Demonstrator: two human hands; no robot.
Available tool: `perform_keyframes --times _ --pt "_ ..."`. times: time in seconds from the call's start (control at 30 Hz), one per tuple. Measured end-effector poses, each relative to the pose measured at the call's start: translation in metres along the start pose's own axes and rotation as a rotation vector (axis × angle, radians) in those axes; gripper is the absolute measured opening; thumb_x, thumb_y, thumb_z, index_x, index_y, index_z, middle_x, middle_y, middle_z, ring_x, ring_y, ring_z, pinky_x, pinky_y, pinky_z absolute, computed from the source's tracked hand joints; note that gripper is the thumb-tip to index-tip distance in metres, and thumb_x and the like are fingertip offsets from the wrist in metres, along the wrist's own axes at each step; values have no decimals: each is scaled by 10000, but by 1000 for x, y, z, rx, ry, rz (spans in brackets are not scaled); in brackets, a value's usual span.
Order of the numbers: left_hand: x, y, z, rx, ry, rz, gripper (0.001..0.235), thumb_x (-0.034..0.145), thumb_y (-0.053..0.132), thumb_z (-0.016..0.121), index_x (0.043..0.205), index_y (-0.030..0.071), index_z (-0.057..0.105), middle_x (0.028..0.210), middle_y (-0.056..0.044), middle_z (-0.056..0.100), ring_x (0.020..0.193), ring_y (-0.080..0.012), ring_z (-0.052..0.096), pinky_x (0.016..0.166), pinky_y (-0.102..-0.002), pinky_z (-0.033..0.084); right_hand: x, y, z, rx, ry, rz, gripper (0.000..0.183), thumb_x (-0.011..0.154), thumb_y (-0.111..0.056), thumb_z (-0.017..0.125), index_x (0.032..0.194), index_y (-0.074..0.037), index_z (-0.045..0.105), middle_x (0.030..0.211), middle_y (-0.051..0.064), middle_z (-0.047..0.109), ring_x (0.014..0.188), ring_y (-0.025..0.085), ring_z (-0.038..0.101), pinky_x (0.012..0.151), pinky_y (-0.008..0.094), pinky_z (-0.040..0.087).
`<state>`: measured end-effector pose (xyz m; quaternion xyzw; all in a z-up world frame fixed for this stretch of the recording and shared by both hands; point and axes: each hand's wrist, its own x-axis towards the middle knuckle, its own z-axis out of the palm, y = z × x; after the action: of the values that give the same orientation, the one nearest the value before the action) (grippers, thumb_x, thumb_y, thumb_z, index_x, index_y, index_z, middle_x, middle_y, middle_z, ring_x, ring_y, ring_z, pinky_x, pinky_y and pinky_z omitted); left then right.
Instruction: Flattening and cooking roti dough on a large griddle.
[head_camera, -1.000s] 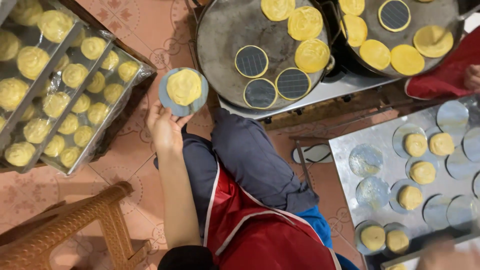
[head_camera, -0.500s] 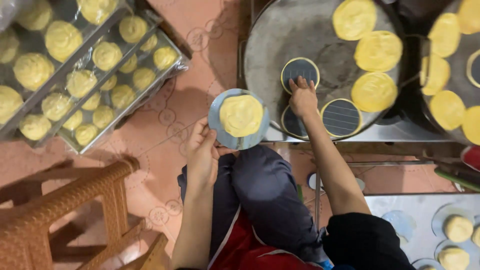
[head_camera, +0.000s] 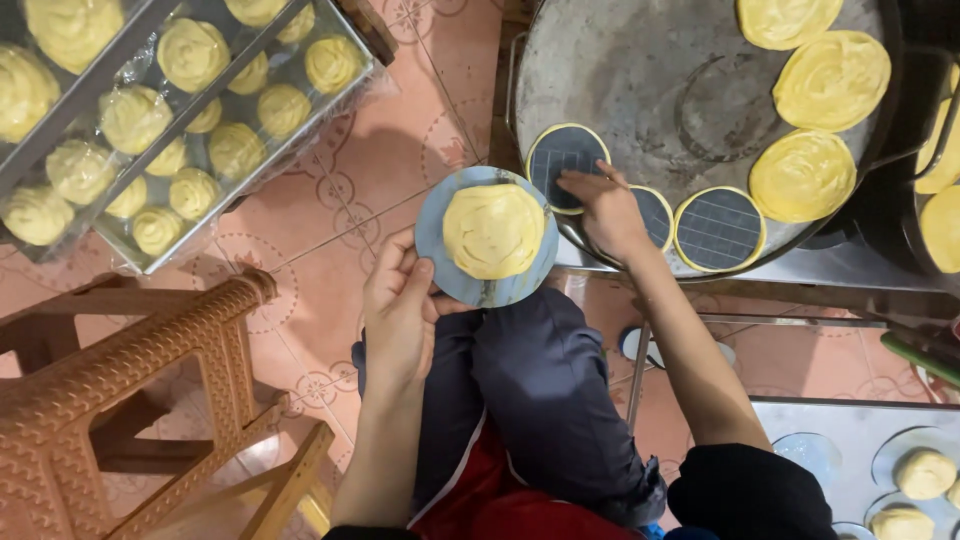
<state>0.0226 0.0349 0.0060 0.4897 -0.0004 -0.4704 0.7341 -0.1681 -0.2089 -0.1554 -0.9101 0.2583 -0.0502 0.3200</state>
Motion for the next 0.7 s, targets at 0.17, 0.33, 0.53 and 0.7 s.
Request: perform_keyframes --times 0.17,0.33,0.53,0.7 --pt "6 -4 11 100 34 -38 306 1069 22 401 1350 -40 504 1244 -171 671 950 -222 740 707 -343 664 -18 -35 -18 911 141 217 425 996 -158 525 1372 -19 669 1364 150 694 1280 279 646 1152 417 487" --pt "26 -20 21 336 -73 -56 295 1097 64 421 1335 -23 571 1127 -161 695 906 -209 743 708 -314 662 -33 -110 -21 2112 -121 464 965 907 -744 525 1508 11 488 1504 179 572 1359 322 574 1140 511 441" --pt "31 -33 23 614 -306 194 335 1049 103 583 1363 -13 595 1320 -116 585 1239 -228 629 956 -342 565 -41 -73 -23 2138 230 609 1048 828 -798 554 1563 -62 431 1587 125 508 1444 289 511 1247 498 369" --pt "31 -23 18 466 -260 -12 311 1061 157 563 1334 14 610 1306 -70 670 1202 -182 661 965 -301 532 -43 0 -72 1803 569 372 1014 859 -790 539 1554 -56 464 1596 127 511 1496 300 464 1290 519 339"
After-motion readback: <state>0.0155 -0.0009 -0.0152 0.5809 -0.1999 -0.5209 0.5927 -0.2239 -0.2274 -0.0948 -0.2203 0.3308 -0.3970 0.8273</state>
